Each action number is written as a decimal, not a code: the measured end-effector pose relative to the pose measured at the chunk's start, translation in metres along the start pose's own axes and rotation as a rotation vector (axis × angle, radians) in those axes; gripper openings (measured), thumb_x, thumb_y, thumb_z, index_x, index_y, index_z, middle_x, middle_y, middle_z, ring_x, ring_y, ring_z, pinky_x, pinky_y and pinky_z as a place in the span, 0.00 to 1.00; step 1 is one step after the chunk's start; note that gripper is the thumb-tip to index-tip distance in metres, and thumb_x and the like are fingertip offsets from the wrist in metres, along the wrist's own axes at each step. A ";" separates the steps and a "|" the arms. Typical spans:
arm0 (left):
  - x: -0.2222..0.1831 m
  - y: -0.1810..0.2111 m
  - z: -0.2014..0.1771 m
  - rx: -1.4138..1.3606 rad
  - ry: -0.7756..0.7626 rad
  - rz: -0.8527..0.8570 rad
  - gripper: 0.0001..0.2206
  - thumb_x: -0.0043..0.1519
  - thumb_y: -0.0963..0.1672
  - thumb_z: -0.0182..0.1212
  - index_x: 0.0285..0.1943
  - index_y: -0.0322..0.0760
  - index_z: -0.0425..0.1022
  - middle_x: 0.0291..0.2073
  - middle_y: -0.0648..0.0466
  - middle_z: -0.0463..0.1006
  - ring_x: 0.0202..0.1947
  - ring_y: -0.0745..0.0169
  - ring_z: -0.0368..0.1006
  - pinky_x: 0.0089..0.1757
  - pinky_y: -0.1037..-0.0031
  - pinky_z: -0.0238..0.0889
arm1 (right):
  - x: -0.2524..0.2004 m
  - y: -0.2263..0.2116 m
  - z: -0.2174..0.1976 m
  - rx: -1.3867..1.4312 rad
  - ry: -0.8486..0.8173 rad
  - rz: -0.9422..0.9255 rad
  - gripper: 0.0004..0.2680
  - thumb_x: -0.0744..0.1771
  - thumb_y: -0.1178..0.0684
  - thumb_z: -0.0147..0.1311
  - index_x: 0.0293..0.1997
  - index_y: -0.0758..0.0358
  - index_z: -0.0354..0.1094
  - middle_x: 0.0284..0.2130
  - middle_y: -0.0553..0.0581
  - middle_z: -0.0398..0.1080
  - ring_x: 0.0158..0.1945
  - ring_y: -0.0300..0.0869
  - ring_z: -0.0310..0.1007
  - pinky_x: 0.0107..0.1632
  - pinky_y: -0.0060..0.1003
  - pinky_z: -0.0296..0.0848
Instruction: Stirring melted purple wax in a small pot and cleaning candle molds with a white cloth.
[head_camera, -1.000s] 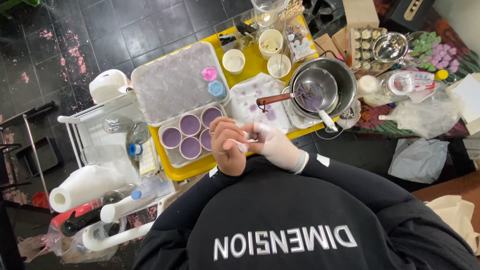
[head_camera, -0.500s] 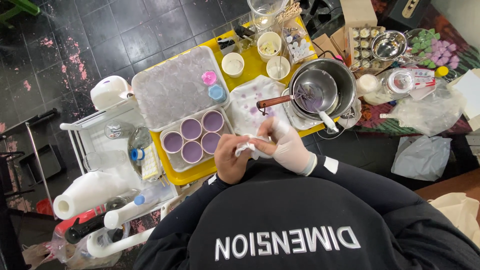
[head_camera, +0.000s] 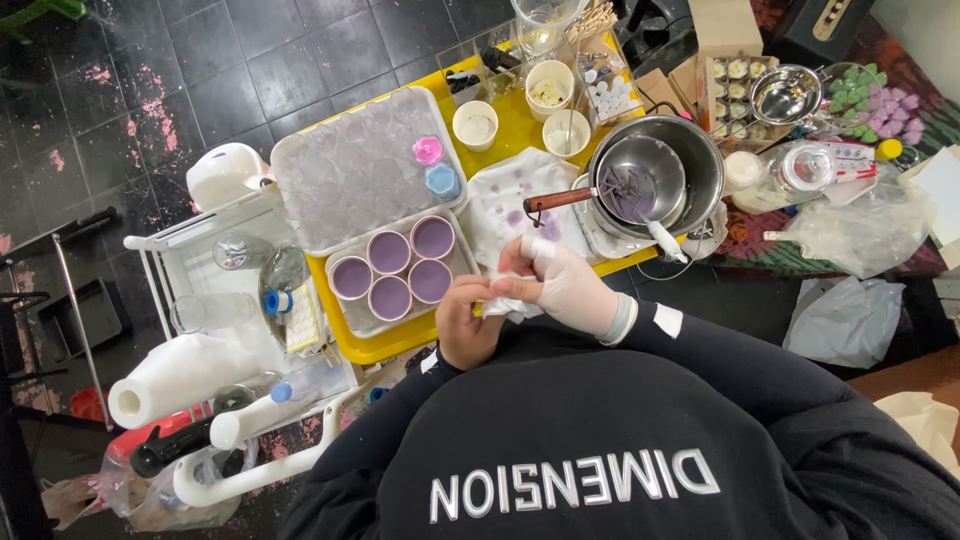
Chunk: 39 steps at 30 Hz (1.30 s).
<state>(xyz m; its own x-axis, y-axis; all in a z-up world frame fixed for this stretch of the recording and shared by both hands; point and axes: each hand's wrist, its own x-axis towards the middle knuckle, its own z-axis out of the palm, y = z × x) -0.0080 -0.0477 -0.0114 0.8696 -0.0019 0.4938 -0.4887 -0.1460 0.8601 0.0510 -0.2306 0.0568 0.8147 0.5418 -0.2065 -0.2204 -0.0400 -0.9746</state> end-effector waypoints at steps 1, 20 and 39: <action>0.002 0.000 -0.002 0.001 0.001 0.002 0.14 0.61 0.35 0.66 0.50 0.34 0.67 0.43 0.47 0.75 0.40 0.62 0.75 0.42 0.75 0.69 | 0.000 -0.013 0.001 -0.001 -0.001 -0.002 0.07 0.69 0.56 0.61 0.49 0.64 0.68 0.31 0.46 0.61 0.34 0.30 0.59 0.37 0.25 0.63; 0.039 -0.010 -0.018 0.144 0.212 0.014 0.18 0.54 0.31 0.65 0.50 0.36 0.70 0.46 0.52 0.72 0.46 0.62 0.72 0.44 0.74 0.69 | -0.077 0.002 -0.082 -0.341 0.159 -0.021 0.09 0.62 0.53 0.67 0.41 0.64 0.75 0.33 0.51 0.75 0.36 0.31 0.73 0.41 0.28 0.73; 0.159 -0.222 0.071 0.090 -0.159 -0.740 0.26 0.65 0.51 0.65 0.66 0.27 0.72 0.49 0.46 0.78 0.40 0.66 0.71 0.42 0.74 0.68 | -0.080 0.197 -0.154 -0.364 0.916 0.316 0.18 0.64 0.57 0.63 0.56 0.70 0.61 0.40 0.58 0.72 0.41 0.42 0.73 0.42 0.36 0.73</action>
<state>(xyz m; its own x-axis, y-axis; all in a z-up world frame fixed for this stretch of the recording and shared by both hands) 0.2432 -0.0858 -0.1328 0.9713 -0.0134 -0.2375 0.2271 -0.2447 0.9426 0.0249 -0.4113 -0.1319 0.8771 -0.3784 -0.2958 -0.4439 -0.4034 -0.8001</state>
